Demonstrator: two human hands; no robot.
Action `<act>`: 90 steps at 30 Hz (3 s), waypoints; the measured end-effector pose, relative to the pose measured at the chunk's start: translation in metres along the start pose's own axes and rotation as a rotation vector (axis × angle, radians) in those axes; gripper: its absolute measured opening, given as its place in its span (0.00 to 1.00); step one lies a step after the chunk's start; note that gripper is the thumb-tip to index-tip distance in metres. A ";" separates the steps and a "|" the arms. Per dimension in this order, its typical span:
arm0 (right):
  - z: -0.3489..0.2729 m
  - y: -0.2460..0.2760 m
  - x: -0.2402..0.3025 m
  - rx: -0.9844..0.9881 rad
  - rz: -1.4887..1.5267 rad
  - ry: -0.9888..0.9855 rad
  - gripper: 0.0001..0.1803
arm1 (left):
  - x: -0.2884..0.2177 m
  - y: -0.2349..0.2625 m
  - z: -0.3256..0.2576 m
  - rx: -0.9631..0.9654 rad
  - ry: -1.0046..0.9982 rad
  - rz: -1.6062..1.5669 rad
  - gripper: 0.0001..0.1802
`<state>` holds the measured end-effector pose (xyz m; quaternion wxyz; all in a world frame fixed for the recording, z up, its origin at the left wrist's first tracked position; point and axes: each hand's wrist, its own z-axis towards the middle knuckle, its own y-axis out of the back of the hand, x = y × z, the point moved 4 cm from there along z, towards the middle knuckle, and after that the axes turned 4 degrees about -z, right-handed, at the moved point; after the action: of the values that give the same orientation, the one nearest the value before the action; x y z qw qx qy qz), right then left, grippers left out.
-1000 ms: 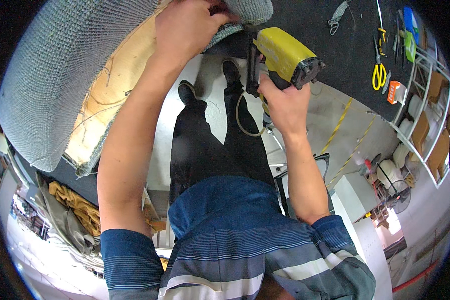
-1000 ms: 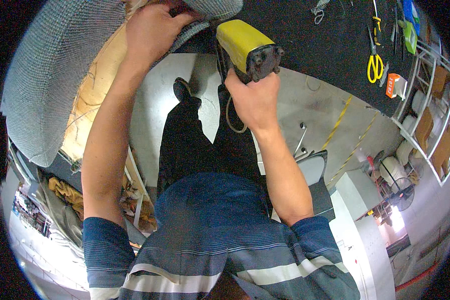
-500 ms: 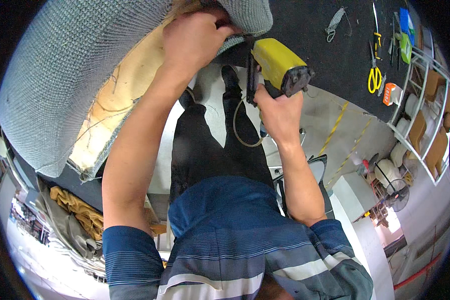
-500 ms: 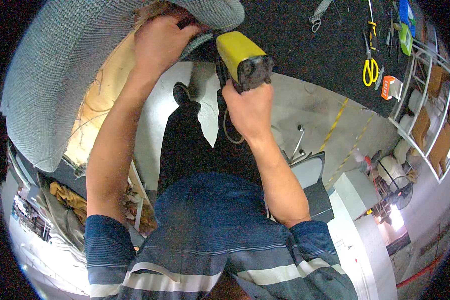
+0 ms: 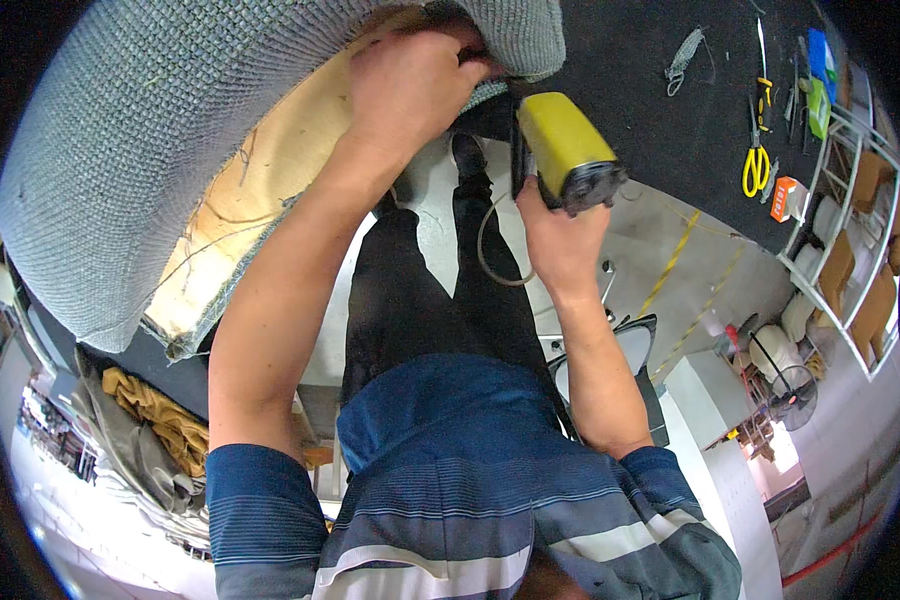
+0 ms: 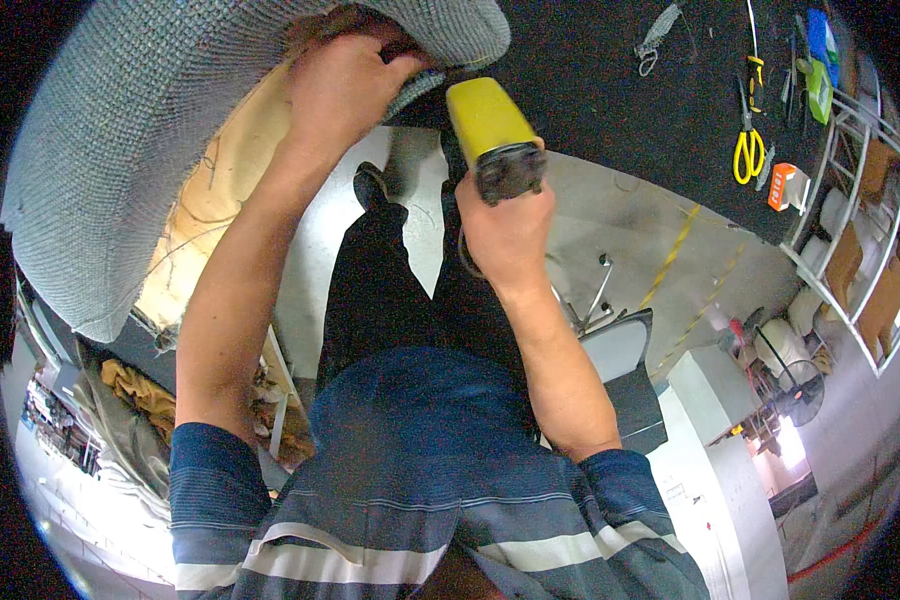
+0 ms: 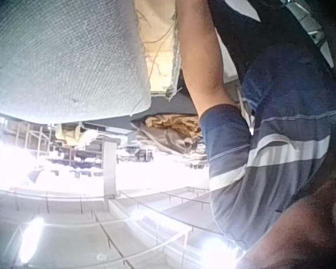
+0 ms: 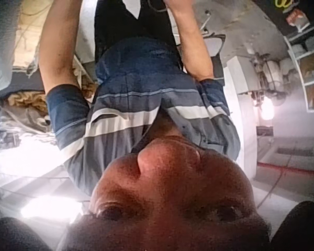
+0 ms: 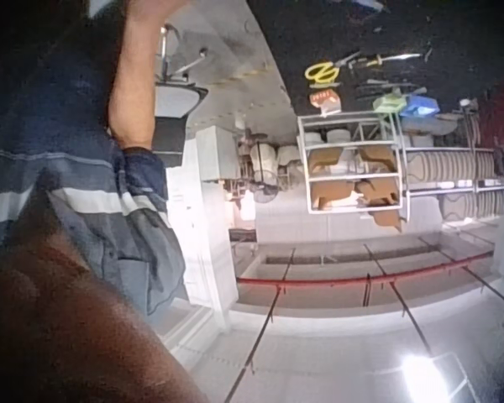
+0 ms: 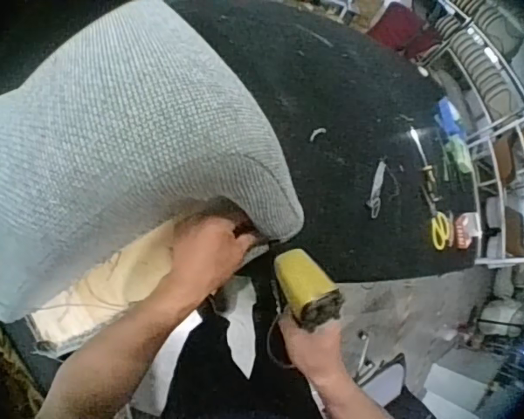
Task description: Upholstering the underside of a chair seat using a staple gun.
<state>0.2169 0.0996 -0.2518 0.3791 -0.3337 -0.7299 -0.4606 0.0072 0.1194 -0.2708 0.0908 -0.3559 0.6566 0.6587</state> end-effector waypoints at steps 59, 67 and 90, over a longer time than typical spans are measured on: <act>0.215 -0.008 0.518 0.033 0.200 1.042 0.31 | -0.034 0.426 -0.020 -0.926 0.312 -0.797 0.28; 0.270 -0.029 0.612 0.325 0.455 1.118 0.23 | -0.024 0.515 0.037 -0.977 0.215 -0.760 0.30; 0.284 -0.068 0.713 0.269 0.707 1.398 0.13 | -0.011 0.583 0.095 -1.028 0.155 -0.743 0.29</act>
<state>-0.2593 0.4366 0.2516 0.9102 -0.1304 -0.2230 -0.3238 -0.3604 0.1410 0.1919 0.0831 -0.6045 0.0945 0.7866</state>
